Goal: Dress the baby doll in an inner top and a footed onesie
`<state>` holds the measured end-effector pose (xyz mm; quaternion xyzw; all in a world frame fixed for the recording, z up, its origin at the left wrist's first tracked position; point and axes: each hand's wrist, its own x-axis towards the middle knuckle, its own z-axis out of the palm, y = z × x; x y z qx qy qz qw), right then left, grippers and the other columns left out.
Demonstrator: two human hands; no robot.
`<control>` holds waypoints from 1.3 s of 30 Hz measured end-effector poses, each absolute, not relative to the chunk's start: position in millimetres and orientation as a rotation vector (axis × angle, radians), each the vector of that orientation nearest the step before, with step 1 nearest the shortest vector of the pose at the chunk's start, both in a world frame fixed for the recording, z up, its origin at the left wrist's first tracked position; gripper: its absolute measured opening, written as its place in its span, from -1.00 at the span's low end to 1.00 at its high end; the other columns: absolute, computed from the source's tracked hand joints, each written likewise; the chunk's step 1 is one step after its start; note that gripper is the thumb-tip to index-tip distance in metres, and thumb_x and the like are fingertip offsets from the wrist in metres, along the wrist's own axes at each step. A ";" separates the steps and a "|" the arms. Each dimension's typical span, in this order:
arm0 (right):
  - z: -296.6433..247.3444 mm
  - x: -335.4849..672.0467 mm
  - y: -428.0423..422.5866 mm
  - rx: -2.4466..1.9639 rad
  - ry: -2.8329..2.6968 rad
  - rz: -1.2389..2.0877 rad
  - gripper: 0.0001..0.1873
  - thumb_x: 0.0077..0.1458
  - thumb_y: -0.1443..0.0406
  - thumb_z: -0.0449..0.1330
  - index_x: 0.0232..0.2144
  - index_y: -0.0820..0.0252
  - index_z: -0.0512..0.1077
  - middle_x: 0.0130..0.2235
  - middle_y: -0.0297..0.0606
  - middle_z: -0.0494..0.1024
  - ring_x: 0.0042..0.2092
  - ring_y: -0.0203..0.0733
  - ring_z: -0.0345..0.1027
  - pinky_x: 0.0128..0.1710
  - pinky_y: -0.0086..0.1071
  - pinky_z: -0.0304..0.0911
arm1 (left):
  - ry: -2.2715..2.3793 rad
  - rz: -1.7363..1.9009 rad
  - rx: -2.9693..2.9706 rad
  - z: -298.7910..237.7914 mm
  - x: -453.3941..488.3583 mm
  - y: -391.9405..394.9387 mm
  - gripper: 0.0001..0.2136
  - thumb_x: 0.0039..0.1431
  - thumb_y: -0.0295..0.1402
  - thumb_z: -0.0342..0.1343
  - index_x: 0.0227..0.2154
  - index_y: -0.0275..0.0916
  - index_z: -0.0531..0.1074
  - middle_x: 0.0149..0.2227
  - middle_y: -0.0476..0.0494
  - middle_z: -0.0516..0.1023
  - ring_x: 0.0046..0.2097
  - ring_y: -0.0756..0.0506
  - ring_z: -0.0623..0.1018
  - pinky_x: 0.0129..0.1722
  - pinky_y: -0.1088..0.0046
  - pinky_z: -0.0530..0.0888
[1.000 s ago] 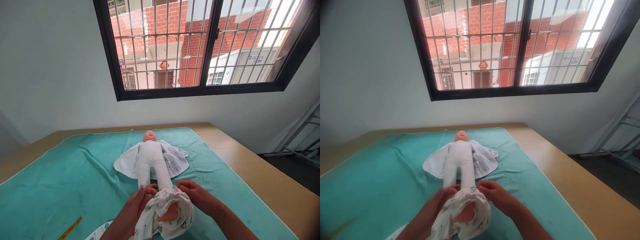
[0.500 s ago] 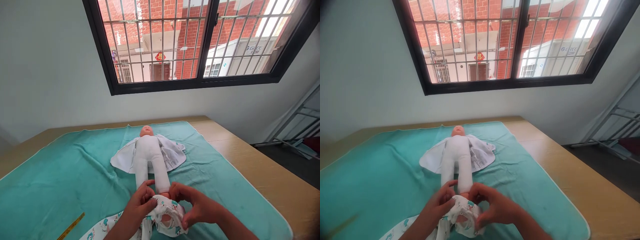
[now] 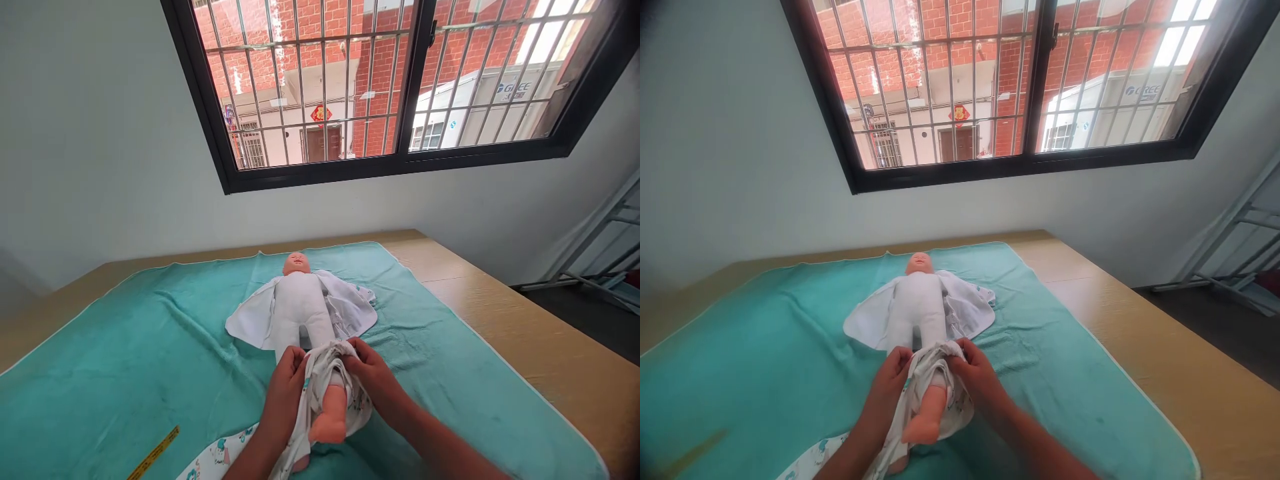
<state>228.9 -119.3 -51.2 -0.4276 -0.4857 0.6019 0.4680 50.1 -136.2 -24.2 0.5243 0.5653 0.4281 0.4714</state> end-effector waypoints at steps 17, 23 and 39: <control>-82.9 242.8 -43.8 -0.874 -1.770 0.908 -0.74 -0.04 0.48 -0.01 -0.31 0.16 0.36 -0.29 -0.29 0.38 -0.21 -0.19 0.22 -0.14 -0.29 0.15 | 1.359 0.532 1.654 -4.3 44.7 -164.5 -0.48 0.03 -0.18 0.18 0.08 -0.15 0.34 -0.27 -0.10 0.59 -0.31 -0.15 0.52 -0.34 0.45 0.32; -75.5 247.3 -52.3 -0.730 -1.757 0.967 -0.76 -0.12 0.50 0.00 -0.41 0.16 0.36 -0.29 -0.27 0.36 -0.22 -0.19 0.22 -0.16 -0.30 0.14 | 1.551 0.478 1.717 -6.2 29.7 -189.7 -0.86 0.11 -0.23 0.06 -0.40 -0.15 0.45 -0.42 -0.07 0.58 -0.39 -0.12 0.52 -0.42 0.49 0.28; -56.1 263.8 -61.0 -0.706 -1.340 1.739 -0.81 -0.11 0.31 0.27 -0.36 0.21 0.40 -0.37 -0.34 0.39 -0.32 -0.26 0.21 -0.32 -0.41 0.09 | 2.500 0.783 1.428 46.8 0.6 -218.1 -0.75 0.10 -0.08 0.01 -0.29 -0.10 0.42 -0.50 -0.02 0.56 -0.53 -0.10 0.45 -0.58 0.48 0.23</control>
